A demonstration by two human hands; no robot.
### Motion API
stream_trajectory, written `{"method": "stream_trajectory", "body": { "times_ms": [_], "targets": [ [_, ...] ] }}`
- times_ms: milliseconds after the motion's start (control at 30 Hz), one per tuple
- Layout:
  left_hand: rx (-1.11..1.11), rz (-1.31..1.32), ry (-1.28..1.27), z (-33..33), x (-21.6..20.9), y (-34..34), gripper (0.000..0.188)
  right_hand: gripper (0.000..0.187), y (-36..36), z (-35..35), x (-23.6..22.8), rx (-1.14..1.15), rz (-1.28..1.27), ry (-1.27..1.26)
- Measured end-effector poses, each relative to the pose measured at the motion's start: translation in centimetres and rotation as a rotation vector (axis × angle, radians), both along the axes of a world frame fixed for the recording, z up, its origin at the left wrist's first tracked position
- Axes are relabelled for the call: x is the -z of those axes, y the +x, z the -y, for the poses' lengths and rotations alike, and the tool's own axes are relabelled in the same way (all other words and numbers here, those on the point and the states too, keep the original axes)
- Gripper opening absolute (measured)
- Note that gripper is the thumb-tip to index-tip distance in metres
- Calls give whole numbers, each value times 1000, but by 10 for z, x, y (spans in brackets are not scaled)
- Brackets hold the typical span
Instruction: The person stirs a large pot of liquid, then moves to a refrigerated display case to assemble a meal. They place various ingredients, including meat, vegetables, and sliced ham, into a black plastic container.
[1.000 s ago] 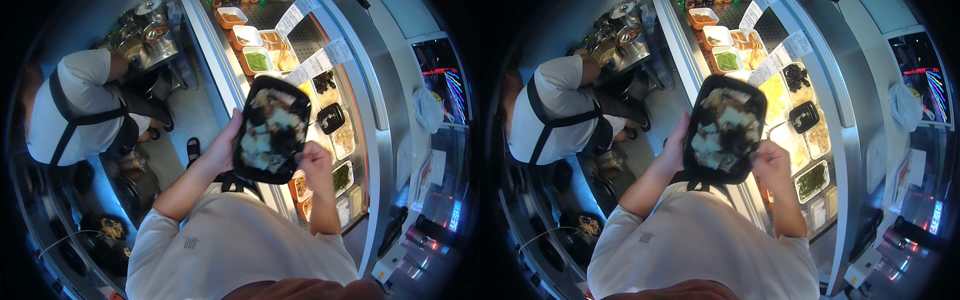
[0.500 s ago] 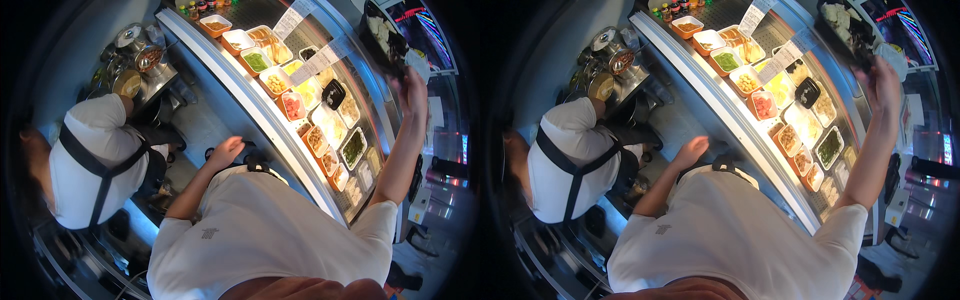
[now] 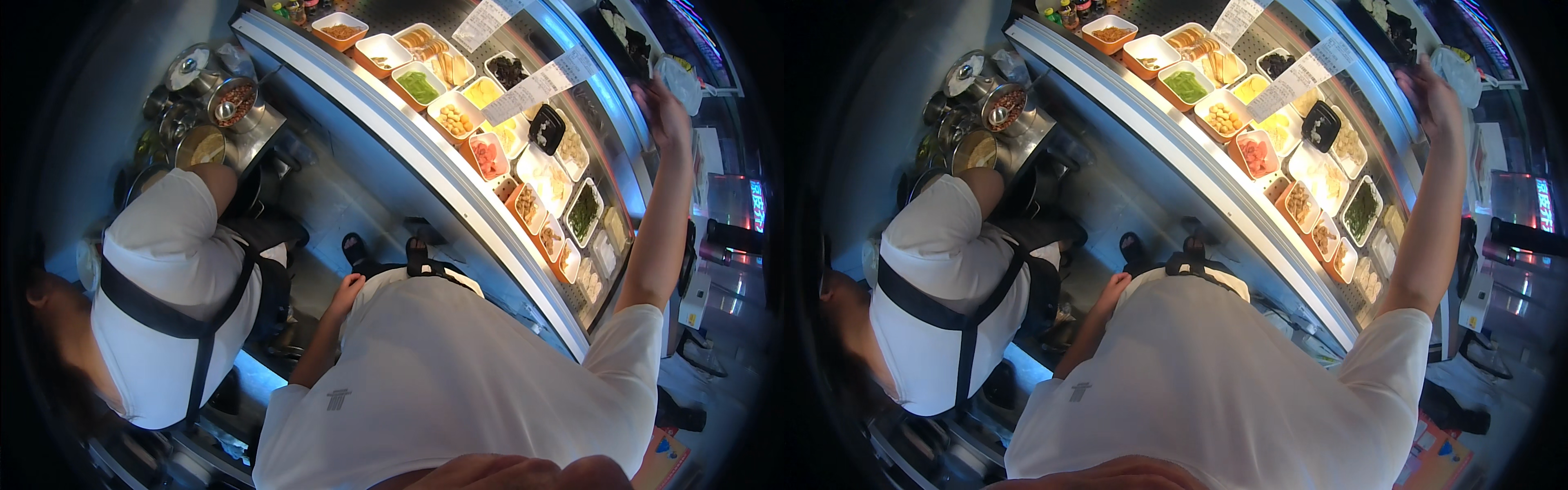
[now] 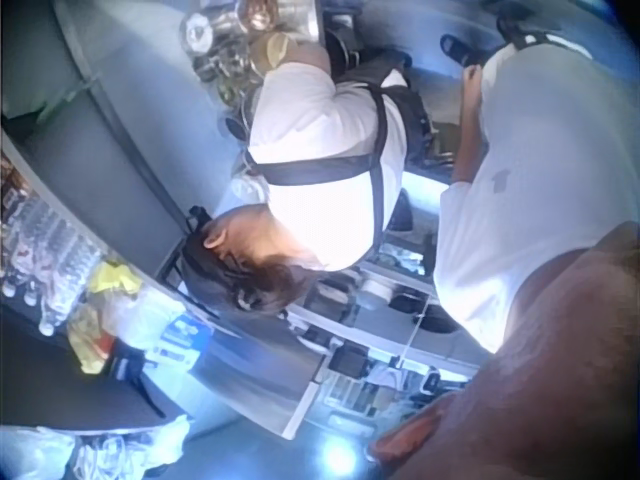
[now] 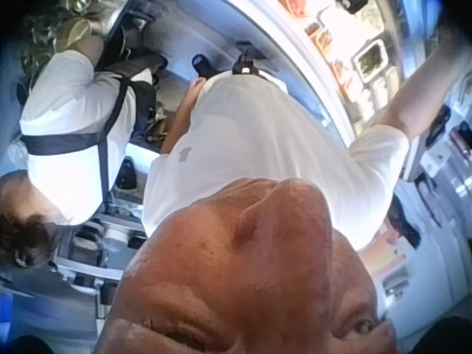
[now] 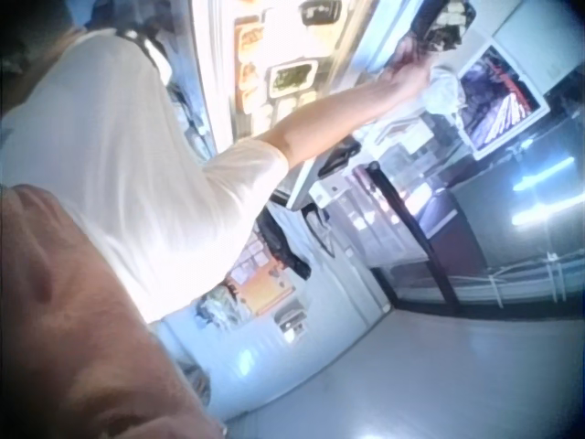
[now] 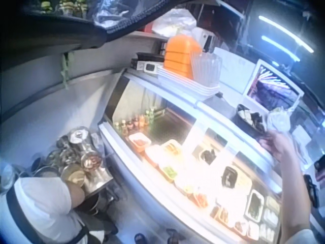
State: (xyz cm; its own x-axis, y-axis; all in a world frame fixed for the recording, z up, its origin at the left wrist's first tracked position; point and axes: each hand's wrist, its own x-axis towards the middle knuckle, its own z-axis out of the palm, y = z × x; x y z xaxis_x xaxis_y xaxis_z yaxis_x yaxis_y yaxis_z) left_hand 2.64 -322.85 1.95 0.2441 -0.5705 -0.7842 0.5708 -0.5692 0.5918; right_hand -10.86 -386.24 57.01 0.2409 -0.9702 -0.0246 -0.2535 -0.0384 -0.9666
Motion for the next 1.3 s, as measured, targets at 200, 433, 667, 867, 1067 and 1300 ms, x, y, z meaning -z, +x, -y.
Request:
{"method": "stream_trajectory", "body": {
  "times_ms": [200, 433, 667, 867, 1067, 1300],
  "targets": [
    [-32, -40, 134, -13, 11, 1, 59, 32, -8, -134, 42, 76, -92, -708],
    [-151, -260, 181, -32, 72, -7, 65, 39, -19, -299, 253, -974, -719, -9],
    [-92, 13, 272, -36, 43, -8, 51, 67, -43, -343, 326, -750, -902, 707],
    [135, 544, 196, -69, 99, -25, 52, 65, -68, -341, 355, -814, -1082, 516],
    [66, 503, 270, -66, 70, -41, 49, 65, -82, -329, 404, -1086, -1036, 338],
    [-179, 640, 409, -96, 40, -72, 41, 61, -14, -324, 412, -1442, -989, -244]
  ]
}}
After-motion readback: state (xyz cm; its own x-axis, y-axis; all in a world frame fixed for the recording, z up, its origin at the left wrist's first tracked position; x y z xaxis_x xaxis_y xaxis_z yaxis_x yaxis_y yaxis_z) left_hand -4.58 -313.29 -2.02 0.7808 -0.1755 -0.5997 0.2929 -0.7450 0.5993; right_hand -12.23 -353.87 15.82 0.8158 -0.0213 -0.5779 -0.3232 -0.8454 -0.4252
